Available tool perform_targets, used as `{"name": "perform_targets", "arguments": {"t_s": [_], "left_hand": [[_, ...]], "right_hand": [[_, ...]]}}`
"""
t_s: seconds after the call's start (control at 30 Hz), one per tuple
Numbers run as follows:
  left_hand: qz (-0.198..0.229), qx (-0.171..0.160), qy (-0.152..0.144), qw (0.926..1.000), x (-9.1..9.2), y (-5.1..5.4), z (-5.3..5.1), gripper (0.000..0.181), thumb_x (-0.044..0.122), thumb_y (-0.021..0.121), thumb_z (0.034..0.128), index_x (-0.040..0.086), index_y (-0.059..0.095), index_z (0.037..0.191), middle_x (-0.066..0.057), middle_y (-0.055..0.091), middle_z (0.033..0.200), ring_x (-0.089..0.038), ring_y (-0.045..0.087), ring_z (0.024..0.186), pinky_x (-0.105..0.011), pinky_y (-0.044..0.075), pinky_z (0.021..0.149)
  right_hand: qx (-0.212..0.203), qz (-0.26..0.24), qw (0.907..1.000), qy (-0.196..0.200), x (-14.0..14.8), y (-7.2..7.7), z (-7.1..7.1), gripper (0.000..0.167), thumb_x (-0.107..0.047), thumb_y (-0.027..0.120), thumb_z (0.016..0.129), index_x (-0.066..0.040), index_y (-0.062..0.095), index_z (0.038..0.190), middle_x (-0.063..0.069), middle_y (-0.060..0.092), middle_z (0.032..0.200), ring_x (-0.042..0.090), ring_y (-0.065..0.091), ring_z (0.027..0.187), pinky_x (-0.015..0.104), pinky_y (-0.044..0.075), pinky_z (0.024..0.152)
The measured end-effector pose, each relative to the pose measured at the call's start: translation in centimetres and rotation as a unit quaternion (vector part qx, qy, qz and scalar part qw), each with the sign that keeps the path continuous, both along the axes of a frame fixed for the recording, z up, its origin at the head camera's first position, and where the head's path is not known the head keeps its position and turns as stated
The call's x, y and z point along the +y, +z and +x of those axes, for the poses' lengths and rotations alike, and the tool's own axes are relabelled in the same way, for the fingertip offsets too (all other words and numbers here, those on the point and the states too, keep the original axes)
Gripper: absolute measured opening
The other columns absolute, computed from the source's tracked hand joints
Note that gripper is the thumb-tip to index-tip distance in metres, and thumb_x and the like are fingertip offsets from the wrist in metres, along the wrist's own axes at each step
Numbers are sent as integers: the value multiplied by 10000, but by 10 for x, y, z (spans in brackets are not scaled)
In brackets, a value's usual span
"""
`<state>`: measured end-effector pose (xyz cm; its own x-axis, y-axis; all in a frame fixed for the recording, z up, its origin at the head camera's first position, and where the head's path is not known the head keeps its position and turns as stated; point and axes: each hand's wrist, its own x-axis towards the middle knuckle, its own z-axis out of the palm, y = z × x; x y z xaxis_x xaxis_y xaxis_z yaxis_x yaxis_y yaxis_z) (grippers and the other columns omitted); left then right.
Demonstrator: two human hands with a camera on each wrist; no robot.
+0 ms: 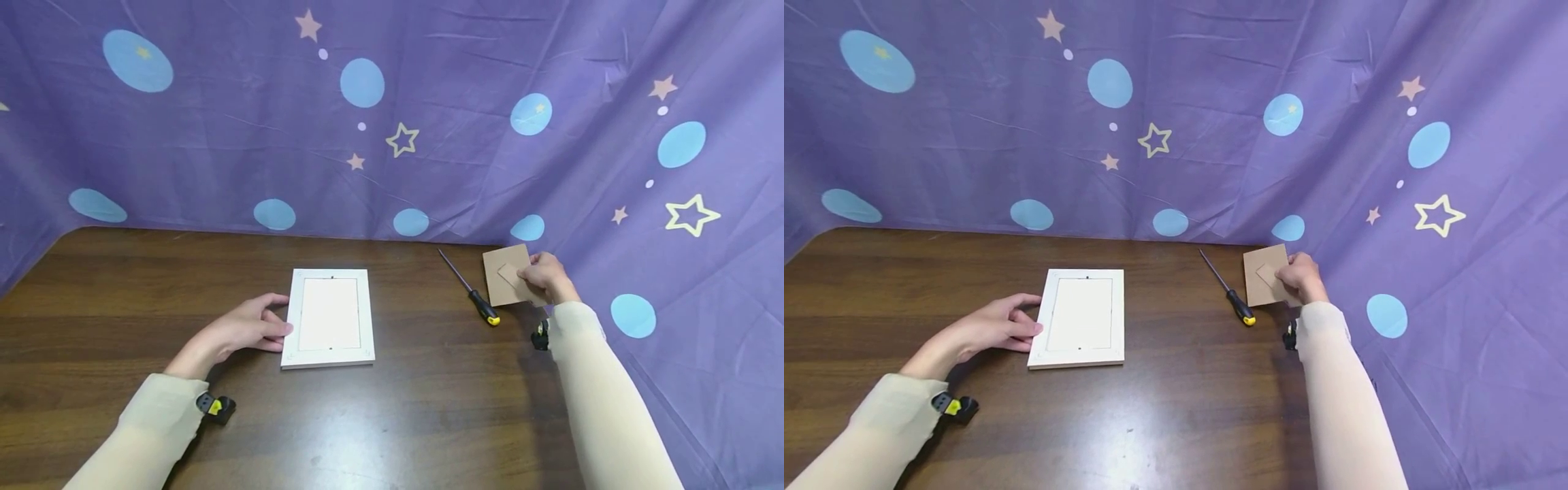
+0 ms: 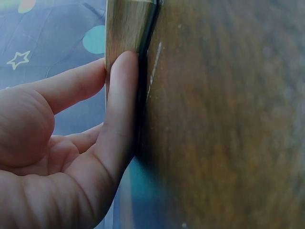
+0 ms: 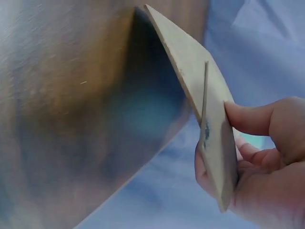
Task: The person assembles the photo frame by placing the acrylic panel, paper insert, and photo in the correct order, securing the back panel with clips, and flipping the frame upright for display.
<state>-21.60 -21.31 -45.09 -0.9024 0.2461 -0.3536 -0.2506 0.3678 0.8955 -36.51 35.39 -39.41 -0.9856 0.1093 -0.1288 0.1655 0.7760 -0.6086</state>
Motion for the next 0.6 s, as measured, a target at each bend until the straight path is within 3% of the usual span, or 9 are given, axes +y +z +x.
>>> {"name": "perform_targets", "arguments": {"t_s": [0.1, 0.23, 0.43, 0.6], "left_hand": [[15, -14, -17, 10000, 0, 0, 0, 810, 62, 701, 1015, -49, 200, 1641, -249, 637, 1182, -224, 724, 913, -364, 674, 830], [-4, -17, -34, 10000, -2, 0, 0, 815, 65, 703, 1015, -50, 195, 1642, -247, 635, 1180, -224, 722, 915, -362, 673, 831], [7, -28, -40, 10000, -2, 1, 0, 815, 65, 704, 1015, -49, 196, 1643, -248, 637, 1182, -223, 723, 915, -363, 674, 829], [43, -58, -27, 10000, -1, 3, 0, 805, 57, 699, 1015, -53, 203, 1639, -250, 641, 1175, -220, 727, 909, -364, 674, 826]], "right_hand": [[314, -150, 9993, 110, -12, 12, 2, 484, -112, 633, 976, 137, 471, 1358, 252, 555, 1207, 268, 579, 970, 224, 515, 708], [504, -1089, 9922, 348, -46, 29, 6, 502, -89, 593, 1027, 145, 381, 1417, 221, 561, 1181, 191, 616, 897, 202, 572, 700], [483, -2767, 9564, 805, -122, 36, 22, 428, -27, 589, 1055, 87, 365, 1402, 135, 592, 1077, 133, 657, 796, 249, 636, 695], [284, -3347, 9343, 1192, -183, 28, 37, 382, -3, 601, 1044, 46, 402, 1367, 99, 602, 1019, 168, 661, 799, 281, 633, 697]]}}
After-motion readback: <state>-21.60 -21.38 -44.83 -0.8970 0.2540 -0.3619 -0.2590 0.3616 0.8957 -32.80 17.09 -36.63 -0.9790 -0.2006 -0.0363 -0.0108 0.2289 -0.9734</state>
